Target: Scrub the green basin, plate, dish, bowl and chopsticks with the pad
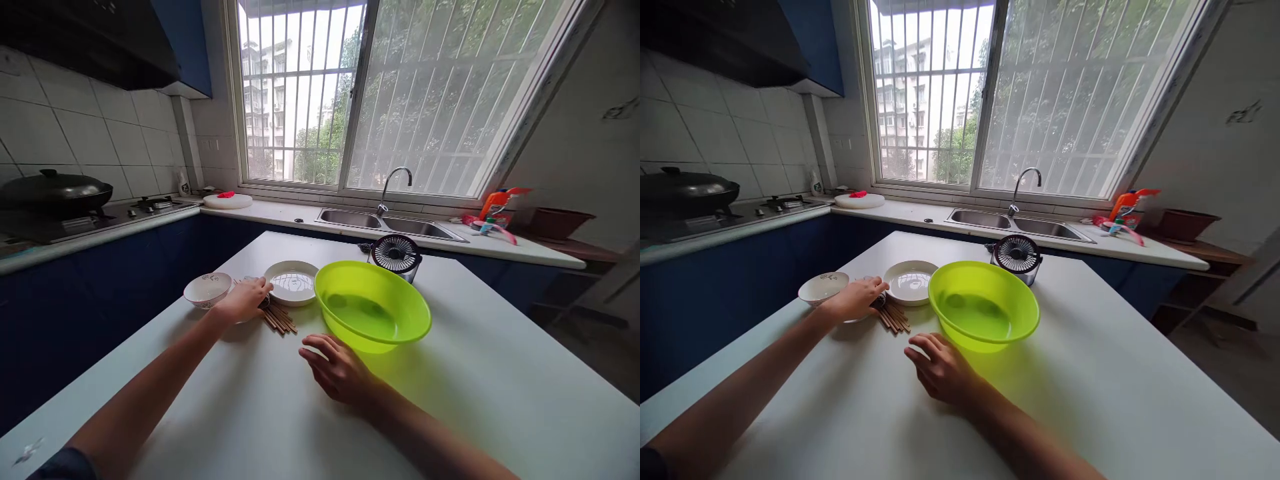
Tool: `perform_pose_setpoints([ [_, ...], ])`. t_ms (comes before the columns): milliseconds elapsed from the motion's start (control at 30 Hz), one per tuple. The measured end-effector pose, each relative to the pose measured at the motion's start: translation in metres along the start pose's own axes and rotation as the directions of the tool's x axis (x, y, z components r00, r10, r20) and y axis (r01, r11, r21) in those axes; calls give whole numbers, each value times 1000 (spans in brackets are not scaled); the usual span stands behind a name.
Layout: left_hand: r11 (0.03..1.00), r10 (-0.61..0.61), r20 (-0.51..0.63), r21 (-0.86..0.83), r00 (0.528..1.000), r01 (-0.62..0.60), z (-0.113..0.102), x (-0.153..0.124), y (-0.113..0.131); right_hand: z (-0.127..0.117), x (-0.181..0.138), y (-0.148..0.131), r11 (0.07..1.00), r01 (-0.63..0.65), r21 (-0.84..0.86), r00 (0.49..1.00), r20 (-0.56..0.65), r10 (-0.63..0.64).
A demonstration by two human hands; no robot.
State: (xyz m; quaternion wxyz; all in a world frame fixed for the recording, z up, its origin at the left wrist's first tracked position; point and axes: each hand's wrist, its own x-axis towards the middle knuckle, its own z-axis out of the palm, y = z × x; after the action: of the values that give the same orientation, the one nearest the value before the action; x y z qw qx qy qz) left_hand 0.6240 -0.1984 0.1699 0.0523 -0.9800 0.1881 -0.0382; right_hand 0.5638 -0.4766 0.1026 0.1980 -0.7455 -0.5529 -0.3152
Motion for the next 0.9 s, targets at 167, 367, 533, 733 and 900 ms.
perform_pose_setpoints([
  [167, 1000, 9, -15, 27, 1000, -9, 2, 4, 7, -2, -13, -2, 992, -93, 85, 993, 87, 86],
  [367, 1000, 3, -72, -4, 997, -3, -7, 3, 3, -3, -16, -7, 990, -106, 95, 989, 116, 95],
  [533, 1000, 8, -149, 4, 989, -8, -24, -2, -8, -3, -15, -9, 993, -90, 75, 991, 101, 82],
  [733, 995, -24, -309, -100, 951, -7, -31, -6, -25, -4, -16, -7, 993, -102, 64, 991, 94, 95],
  [900, 894, -103, -453, -433, 886, -117, -35, -4, -30, -6, -11, -6, 989, -118, 90, 993, -4, 119],
])
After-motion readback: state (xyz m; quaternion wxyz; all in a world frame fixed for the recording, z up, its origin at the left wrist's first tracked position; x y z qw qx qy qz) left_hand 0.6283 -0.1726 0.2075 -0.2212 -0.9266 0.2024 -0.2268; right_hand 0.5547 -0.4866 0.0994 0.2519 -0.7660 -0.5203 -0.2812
